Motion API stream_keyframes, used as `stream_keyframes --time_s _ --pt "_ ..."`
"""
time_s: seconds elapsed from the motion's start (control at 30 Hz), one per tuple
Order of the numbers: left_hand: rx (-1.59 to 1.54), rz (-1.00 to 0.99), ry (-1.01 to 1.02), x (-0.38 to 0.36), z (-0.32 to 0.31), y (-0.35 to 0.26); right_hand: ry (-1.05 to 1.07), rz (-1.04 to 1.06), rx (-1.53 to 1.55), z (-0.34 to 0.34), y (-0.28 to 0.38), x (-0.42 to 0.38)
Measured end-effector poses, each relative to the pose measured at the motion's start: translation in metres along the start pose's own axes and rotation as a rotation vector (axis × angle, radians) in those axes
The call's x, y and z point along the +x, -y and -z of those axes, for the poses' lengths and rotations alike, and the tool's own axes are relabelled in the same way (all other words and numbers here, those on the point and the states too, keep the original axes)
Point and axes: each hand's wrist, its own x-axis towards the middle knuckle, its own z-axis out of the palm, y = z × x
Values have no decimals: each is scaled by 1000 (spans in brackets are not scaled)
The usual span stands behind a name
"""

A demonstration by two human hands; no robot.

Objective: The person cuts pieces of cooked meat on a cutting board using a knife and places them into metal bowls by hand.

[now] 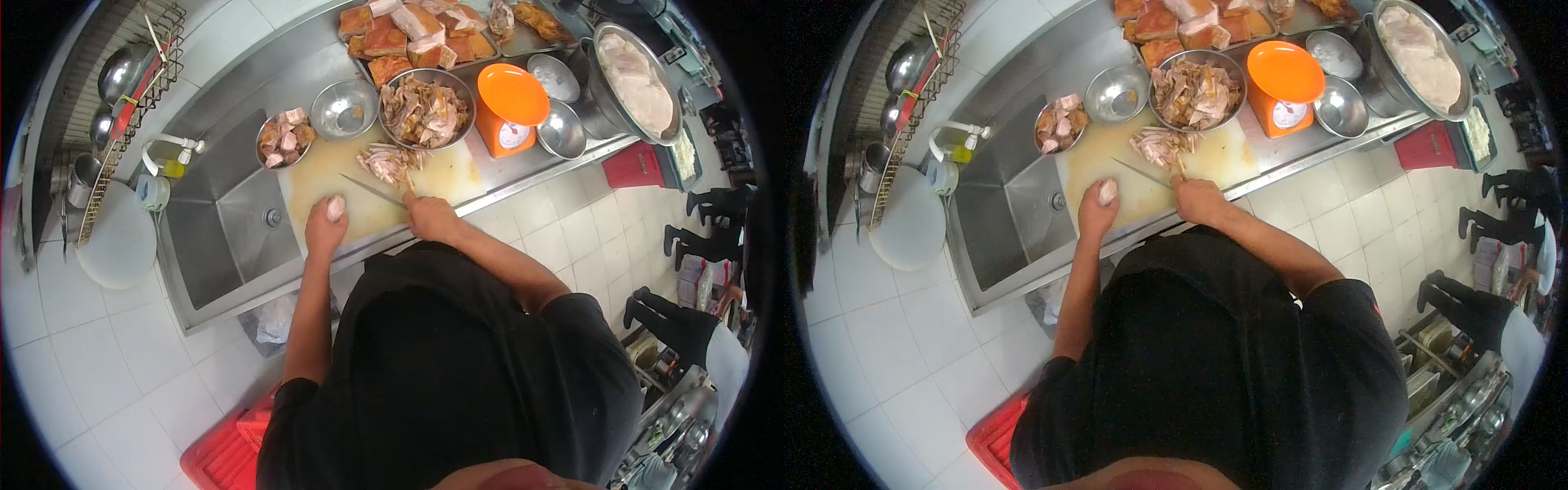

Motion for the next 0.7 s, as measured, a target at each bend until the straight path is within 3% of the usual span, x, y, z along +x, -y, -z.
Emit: stream_keyframes --time_s 0.2,0.4,0.53,0.57,0.7 --pt "44 -27 99 4 12 -11 -46 -12 51 -7 -5 -3" --pt "194 -451 14 8 16 -7 -65 -11 30 -12 -8 -2" --pt "116 -539 -74 -8 10 2 -53 -8 -1 -9 -8 2" --pt "74 -544 -75 -16 10 5 -59 -6 36 -12 -11 2" --pt "-36 -242 -310 -50 7 7 -85 107 79 -11 -1 1"
